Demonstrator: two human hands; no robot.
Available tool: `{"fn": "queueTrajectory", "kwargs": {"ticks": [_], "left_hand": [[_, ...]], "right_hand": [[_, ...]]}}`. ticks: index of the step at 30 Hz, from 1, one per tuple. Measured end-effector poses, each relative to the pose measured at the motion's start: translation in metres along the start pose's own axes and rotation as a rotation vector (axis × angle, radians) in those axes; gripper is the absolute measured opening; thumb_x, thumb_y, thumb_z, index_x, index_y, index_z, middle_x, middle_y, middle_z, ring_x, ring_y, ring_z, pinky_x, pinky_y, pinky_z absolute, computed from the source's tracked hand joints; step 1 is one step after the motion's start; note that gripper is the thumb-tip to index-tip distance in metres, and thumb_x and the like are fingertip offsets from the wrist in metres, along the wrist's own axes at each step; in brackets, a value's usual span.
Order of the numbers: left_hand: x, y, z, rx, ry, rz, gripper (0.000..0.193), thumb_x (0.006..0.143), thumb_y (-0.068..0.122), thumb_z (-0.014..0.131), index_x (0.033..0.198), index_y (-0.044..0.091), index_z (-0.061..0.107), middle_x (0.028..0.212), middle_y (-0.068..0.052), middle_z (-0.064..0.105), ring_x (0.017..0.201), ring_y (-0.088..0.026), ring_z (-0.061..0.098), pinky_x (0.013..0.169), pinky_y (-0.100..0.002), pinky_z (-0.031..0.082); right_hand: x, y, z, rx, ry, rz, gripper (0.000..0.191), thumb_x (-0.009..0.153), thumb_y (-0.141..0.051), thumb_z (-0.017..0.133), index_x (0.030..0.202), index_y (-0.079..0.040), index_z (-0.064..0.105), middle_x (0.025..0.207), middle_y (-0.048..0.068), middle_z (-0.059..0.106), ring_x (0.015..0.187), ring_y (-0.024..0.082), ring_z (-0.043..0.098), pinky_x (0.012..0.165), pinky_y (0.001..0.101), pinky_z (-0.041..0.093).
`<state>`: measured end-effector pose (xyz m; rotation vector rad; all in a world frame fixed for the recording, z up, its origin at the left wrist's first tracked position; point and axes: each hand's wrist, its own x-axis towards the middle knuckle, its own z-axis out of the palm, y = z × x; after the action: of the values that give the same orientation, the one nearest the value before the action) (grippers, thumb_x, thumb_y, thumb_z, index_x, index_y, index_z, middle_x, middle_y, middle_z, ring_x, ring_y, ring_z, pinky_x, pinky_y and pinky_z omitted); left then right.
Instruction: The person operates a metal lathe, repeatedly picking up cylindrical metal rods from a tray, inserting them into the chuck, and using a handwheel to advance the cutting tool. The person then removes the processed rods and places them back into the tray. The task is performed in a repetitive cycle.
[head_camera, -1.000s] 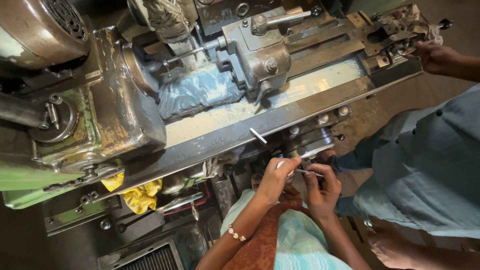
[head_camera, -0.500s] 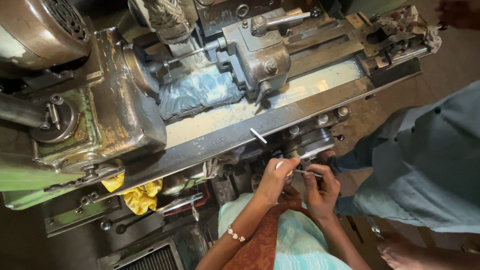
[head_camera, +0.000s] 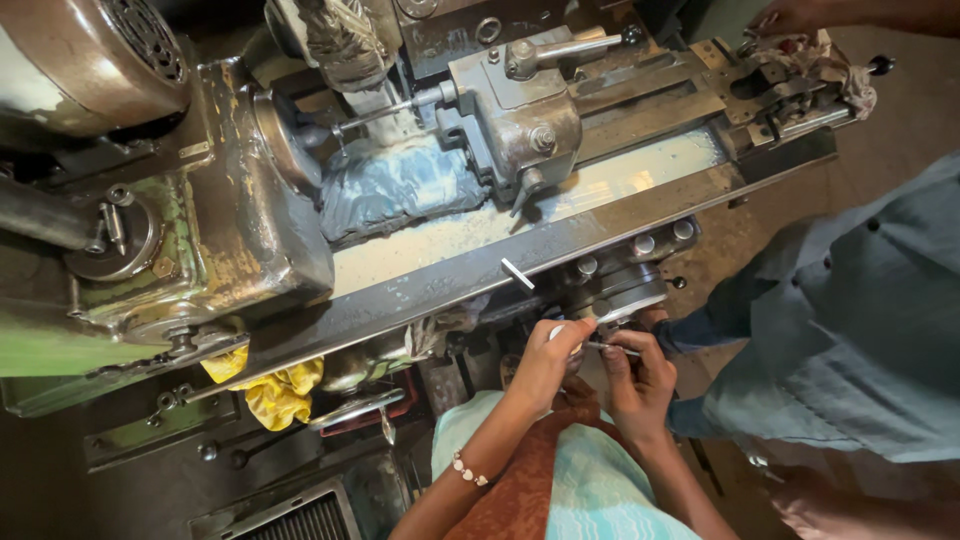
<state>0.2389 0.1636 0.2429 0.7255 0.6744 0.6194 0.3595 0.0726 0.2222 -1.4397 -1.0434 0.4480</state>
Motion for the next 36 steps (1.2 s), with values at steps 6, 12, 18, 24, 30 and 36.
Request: {"fn": "queueTrajectory", "kwargs": {"ticks": [6, 12, 18, 24, 30, 36], "left_hand": [[-0.002, 0.001, 0.001, 0.02, 0.031, -0.01, 0.037, 0.097, 0.029, 0.063, 0.064, 0.014, 0.054, 0.062, 0.01, 0.04, 0.056, -0.004, 0.034, 0.052, -0.028, 0.024], [-0.002, -0.003, -0.002, 0.026, 0.017, 0.004, 0.041, 0.098, 0.03, 0.064, 0.063, 0.015, 0.051, 0.062, 0.01, 0.038, 0.055, -0.004, 0.032, 0.051, -0.027, 0.023], [-0.001, -0.008, -0.002, 0.004, 0.057, -0.016, 0.036, 0.096, 0.029, 0.065, 0.064, 0.014, 0.055, 0.062, 0.008, 0.04, 0.056, -0.005, 0.035, 0.053, -0.027, 0.025], [-0.002, -0.011, -0.002, -0.017, 0.038, -0.008, 0.037, 0.096, 0.029, 0.066, 0.065, 0.013, 0.054, 0.063, 0.008, 0.04, 0.056, -0.005, 0.035, 0.052, -0.027, 0.025], [-0.001, -0.013, -0.001, -0.033, 0.133, -0.079, 0.026, 0.092, 0.028, 0.068, 0.072, 0.012, 0.063, 0.066, 0.007, 0.047, 0.06, -0.005, 0.042, 0.055, -0.026, 0.03], [-0.003, -0.014, -0.004, -0.044, 0.06, -0.025, 0.032, 0.095, 0.028, 0.068, 0.07, 0.011, 0.059, 0.064, 0.007, 0.044, 0.057, -0.005, 0.038, 0.053, -0.026, 0.027]], "right_hand": [[-0.001, 0.0, 0.0, -0.009, -0.012, -0.022, 0.011, 0.101, -0.01, 0.066, 0.106, 0.0, 0.064, 0.085, -0.001, 0.064, 0.072, 0.002, 0.053, 0.063, 0.0194, 0.043], [-0.003, 0.0, 0.0, 0.005, -0.014, -0.015, 0.01, 0.101, -0.009, 0.066, 0.106, 0.0, 0.063, 0.081, -0.002, 0.062, 0.07, 0.002, 0.051, 0.061, 0.0195, 0.041], [-0.005, 0.002, -0.002, -0.035, -0.019, -0.029, 0.01, 0.101, -0.009, 0.066, 0.105, -0.001, 0.064, 0.078, -0.003, 0.061, 0.067, 0.001, 0.05, 0.059, 0.0194, 0.04], [-0.006, 0.003, -0.003, 0.02, -0.027, -0.023, 0.012, 0.102, -0.011, 0.065, 0.107, 0.0, 0.063, 0.085, -0.002, 0.063, 0.072, 0.001, 0.052, 0.062, 0.0189, 0.042], [-0.007, 0.0, -0.003, -0.002, -0.029, -0.026, 0.012, 0.102, -0.011, 0.066, 0.107, 0.0, 0.063, 0.084, -0.001, 0.064, 0.072, 0.002, 0.052, 0.062, 0.0192, 0.042], [-0.008, -0.002, -0.002, -0.024, -0.023, -0.017, 0.011, 0.102, -0.01, 0.065, 0.108, 0.0, 0.063, 0.083, -0.001, 0.063, 0.071, 0.002, 0.051, 0.061, 0.0198, 0.042]]}}
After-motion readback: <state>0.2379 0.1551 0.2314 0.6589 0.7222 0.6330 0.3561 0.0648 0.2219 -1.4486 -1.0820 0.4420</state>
